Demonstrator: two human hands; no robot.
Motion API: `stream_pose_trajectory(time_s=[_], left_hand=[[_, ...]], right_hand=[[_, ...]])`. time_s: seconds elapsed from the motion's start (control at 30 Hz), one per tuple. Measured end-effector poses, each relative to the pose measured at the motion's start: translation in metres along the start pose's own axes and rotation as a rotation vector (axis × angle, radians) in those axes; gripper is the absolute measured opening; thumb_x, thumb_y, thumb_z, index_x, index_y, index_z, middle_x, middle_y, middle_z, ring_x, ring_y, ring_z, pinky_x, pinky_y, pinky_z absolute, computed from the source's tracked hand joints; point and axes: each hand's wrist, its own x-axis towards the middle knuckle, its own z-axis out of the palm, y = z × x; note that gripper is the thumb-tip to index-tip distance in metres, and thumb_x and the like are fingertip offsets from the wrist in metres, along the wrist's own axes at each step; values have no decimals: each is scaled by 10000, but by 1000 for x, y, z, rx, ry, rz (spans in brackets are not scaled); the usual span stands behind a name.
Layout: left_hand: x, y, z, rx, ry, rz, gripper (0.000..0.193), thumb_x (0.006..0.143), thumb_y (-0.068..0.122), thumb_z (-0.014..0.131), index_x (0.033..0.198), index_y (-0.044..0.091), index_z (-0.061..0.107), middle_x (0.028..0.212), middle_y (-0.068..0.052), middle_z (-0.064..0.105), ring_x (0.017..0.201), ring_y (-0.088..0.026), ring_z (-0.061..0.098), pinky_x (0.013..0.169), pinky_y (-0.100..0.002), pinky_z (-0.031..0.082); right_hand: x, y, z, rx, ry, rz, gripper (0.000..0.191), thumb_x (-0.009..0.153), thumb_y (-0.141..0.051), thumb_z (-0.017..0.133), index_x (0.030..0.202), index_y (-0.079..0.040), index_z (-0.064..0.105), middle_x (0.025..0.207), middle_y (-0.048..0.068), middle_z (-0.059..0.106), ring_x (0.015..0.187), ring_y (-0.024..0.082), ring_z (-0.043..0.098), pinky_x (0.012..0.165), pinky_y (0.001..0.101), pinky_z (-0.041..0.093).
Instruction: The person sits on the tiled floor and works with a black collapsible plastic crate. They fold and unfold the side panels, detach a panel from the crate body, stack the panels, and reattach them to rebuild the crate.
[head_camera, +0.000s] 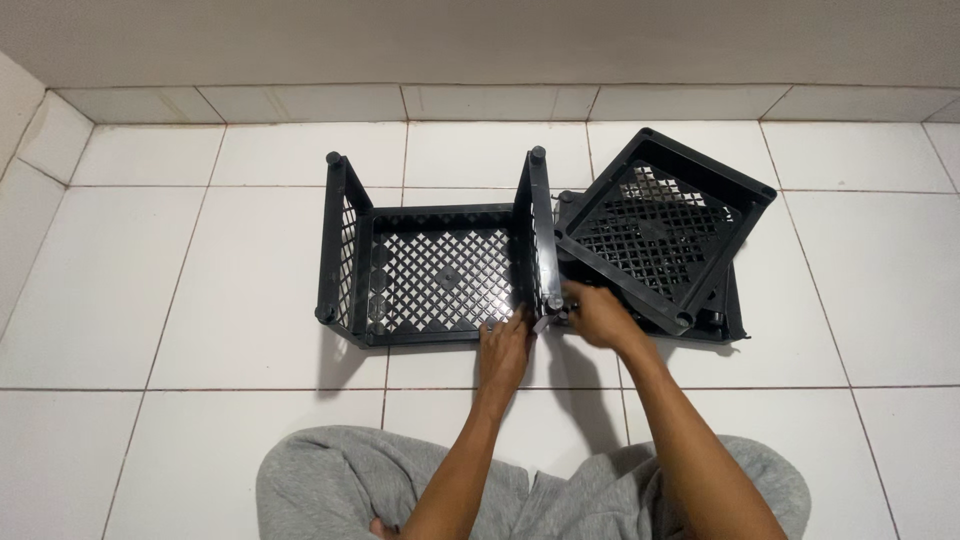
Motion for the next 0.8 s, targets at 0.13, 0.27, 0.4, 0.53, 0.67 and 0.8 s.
stream_pose_trajectory(time_s=[0.13, 0.27, 0.4, 0.53, 0.67, 0.8], left_hand=[[3, 0, 0, 33, -63, -50, 270, 978, 120, 601, 1207, 15, 699, 1497, -86, 556, 1080, -287, 666, 1141, -622, 315], [7, -3, 6, 20, 54, 10, 332, 973, 34, 572, 1284, 16, 687, 1485, -90, 584, 1105, -283, 675, 1131, -624, 336], [10, -5, 6, -30, 31, -14, 350, 965, 76, 598, 1303, 7, 660, 1481, -97, 571, 1122, -289, 653, 1135, -630, 326], [4, 6, -2, -37, 14, -27, 347, 972, 92, 621, 1306, 5, 653, 1491, -91, 562, 1163, -303, 623, 1123, -664, 301], [-2, 20, -14, -78, 10, -10, 406, 936, 96, 652, 1333, 11, 638, 1479, -100, 561, 1123, -304, 652, 1108, -609, 348], [-4, 27, -23, -67, -64, -75, 315, 939, 106, 667, 1248, 53, 692, 1451, -70, 596, 1091, -293, 687, 1128, -603, 338]], right_hand=[[31, -29, -37, 370, 426, 122, 382, 1014, -197, 594, 1377, -82, 626, 1233, 139, 741, 1044, 246, 756, 898, 406, 603], [54, -68, -48, 54, 466, -85, 388, 947, -240, 702, 1280, -43, 687, 1244, 172, 707, 973, 284, 744, 845, 421, 563], [54, -82, -42, 89, 524, -8, 389, 943, -233, 689, 1288, -54, 685, 1210, 168, 726, 877, 326, 743, 817, 416, 576], [44, -79, -41, 35, 583, -64, 389, 953, -239, 699, 1293, -50, 693, 1191, 186, 734, 962, 348, 726, 854, 438, 562], [39, -71, -42, 148, 434, 110, 435, 966, -276, 658, 1366, -108, 637, 1199, 153, 724, 933, 298, 761, 874, 436, 556], [24, -37, -39, 352, 329, 122, 502, 970, -277, 634, 1455, -157, 580, 1114, 160, 755, 977, 306, 721, 884, 448, 560]])
